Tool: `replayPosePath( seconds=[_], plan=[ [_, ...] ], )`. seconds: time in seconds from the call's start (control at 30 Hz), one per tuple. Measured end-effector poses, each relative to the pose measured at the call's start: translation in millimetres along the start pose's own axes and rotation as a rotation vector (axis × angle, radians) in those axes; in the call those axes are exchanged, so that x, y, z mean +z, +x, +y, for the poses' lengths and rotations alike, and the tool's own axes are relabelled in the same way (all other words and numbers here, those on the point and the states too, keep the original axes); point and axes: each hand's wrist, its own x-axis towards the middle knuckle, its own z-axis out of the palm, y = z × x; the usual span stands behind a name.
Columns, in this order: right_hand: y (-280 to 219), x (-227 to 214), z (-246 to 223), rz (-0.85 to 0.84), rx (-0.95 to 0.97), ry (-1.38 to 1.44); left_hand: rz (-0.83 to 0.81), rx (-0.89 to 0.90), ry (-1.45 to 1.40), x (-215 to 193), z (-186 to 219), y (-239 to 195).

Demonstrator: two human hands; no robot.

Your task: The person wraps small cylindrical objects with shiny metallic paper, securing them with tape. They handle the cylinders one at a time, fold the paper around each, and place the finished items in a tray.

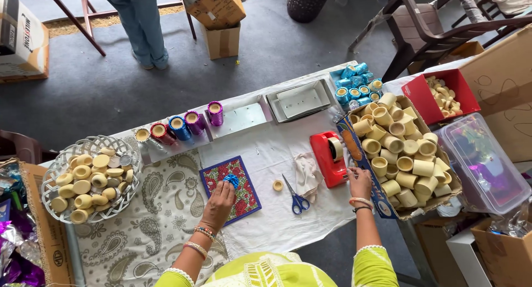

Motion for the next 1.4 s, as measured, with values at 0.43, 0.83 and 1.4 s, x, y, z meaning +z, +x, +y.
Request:
replayPosePath(
  seconds=[0.43, 0.83, 1.4],
  plan=[
    [25, 56, 88, -0.098, 0.407, 0.902, -0.015, 0.006, -0.023, -2, -1, -2],
    [4, 88, 132, 0.052, 0.424, 1.393, -0.030, 0.007, -0.025, -11, -1, 2],
    [0, 128, 144, 0.175, 0.450, 1.274, -0.009, 0.019, -0.013, -15, 1, 1]
  ],
)
